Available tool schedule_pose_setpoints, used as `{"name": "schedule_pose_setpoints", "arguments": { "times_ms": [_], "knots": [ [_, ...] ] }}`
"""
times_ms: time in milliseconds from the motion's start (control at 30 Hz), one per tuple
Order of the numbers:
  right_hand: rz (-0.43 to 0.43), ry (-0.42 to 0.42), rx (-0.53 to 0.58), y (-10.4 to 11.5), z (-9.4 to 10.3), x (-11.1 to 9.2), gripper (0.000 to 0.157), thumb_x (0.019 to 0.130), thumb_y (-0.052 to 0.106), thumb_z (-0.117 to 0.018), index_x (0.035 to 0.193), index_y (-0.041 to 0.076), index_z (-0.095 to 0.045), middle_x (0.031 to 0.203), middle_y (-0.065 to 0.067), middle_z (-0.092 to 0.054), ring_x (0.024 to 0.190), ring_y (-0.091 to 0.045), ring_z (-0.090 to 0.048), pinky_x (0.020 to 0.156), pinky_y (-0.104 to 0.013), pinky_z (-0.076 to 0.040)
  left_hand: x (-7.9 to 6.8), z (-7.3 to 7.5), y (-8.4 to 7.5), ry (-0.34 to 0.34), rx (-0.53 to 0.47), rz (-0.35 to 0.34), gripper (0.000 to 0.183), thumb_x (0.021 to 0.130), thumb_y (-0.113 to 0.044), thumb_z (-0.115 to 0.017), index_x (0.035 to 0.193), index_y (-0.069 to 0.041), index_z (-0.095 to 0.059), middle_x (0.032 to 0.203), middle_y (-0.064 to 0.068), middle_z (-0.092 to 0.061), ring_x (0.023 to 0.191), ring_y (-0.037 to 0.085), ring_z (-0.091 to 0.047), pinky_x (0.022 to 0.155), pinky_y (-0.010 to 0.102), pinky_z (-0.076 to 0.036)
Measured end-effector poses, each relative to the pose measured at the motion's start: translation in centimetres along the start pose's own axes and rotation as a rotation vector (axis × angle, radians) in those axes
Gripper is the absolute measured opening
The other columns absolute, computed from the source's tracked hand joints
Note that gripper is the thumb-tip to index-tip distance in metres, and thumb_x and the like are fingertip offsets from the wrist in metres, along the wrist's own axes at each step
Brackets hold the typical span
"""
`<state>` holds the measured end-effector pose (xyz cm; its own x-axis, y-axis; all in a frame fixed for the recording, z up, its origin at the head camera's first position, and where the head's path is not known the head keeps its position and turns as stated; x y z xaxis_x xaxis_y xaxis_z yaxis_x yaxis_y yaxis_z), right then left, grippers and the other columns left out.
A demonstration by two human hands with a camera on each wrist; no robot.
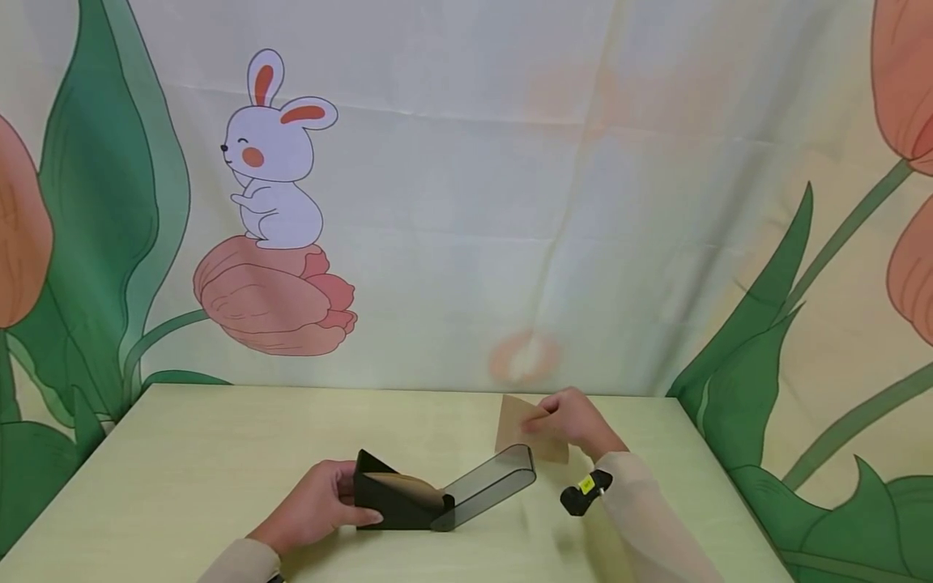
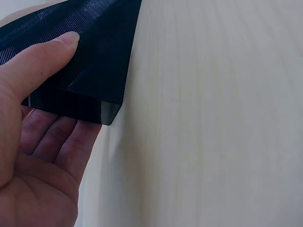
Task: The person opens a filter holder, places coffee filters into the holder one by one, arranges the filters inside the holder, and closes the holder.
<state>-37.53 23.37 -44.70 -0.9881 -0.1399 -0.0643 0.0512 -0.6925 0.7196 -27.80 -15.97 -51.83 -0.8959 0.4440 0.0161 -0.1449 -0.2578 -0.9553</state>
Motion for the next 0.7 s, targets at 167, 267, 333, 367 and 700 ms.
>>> {"name": "schedule_pose_setpoints", "arguments": {
  "times_ms": [167, 267, 333, 367, 700],
  "knots": [
    [0.043, 0.028, -0.011, 0.9, 0.4, -0.5, 0.019, 0.075, 0.03, -0.092, 0.072, 0.017, -0.079, 0.075, 0.006, -0.069, 0.077, -0.015, -0.055, 0.068, -0.029, -0.045, 0.0, 0.0, 0.0, -0.002, 0.002, 0.0, 0.043, 0.078, -0.016, -0.09, 0.116, -0.005, -0.071, 0.107, 0.01, -0.078, 0.095, 0.021, -0.075, 0.079, 0.023, -0.057],
    [0.071, 0.051, 0.007, 1.5, 0.6, -0.7, 0.018, 0.076, 0.029, -0.091, 0.074, 0.016, -0.079, 0.074, 0.007, -0.069, 0.077, -0.014, -0.055, 0.068, -0.029, -0.046, 0.1, 0.0, 0.1, -0.002, -0.002, 0.005, 0.044, 0.078, -0.016, -0.09, 0.116, -0.005, -0.071, 0.107, 0.009, -0.079, 0.095, 0.02, -0.075, 0.079, 0.023, -0.057],
    [0.095, 0.061, 0.03, 1.9, 0.8, -0.9, 0.019, 0.077, 0.028, -0.091, 0.074, 0.014, -0.079, 0.071, 0.007, -0.066, 0.074, -0.014, -0.052, 0.067, -0.028, -0.043, 0.1, 0.0, 0.1, -0.001, -0.008, 0.007, 0.045, 0.078, -0.016, -0.09, 0.117, -0.005, -0.071, 0.108, 0.009, -0.078, 0.096, 0.02, -0.075, 0.08, 0.023, -0.057],
    [0.107, 0.065, 0.04, 2.2, 0.8, -1.0, 0.019, 0.077, 0.027, -0.091, 0.073, 0.013, -0.078, 0.07, 0.007, -0.065, 0.073, -0.014, -0.051, 0.065, -0.028, -0.042, 0.1, 0.0, 0.1, -0.001, -0.01, 0.008, 0.045, 0.078, -0.016, -0.09, 0.117, -0.005, -0.071, 0.108, 0.009, -0.078, 0.096, 0.02, -0.075, 0.08, 0.023, -0.057],
    [0.18, 0.072, 0.076, 5.2, 1.3, -2.0, 0.021, 0.078, 0.024, -0.09, 0.072, 0.01, -0.076, 0.081, 0.002, -0.073, 0.08, -0.017, -0.062, 0.069, -0.029, -0.051, 0.1, -0.1, 0.2, -0.003, 0.002, 0.004, 0.044, 0.078, -0.017, -0.09, 0.116, -0.005, -0.071, 0.107, 0.009, -0.079, 0.095, 0.02, -0.075, 0.079, 0.024, -0.057]
  ]
}}
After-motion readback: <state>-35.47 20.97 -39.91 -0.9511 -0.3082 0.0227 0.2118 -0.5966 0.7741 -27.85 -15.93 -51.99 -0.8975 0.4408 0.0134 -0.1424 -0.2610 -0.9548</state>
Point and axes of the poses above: each hand's wrist, its own x-axis towards the middle knuckle, its own z-axis out of the back of the hand, y = z × x, the point moved 1 cm from there along x, towards the middle knuckle
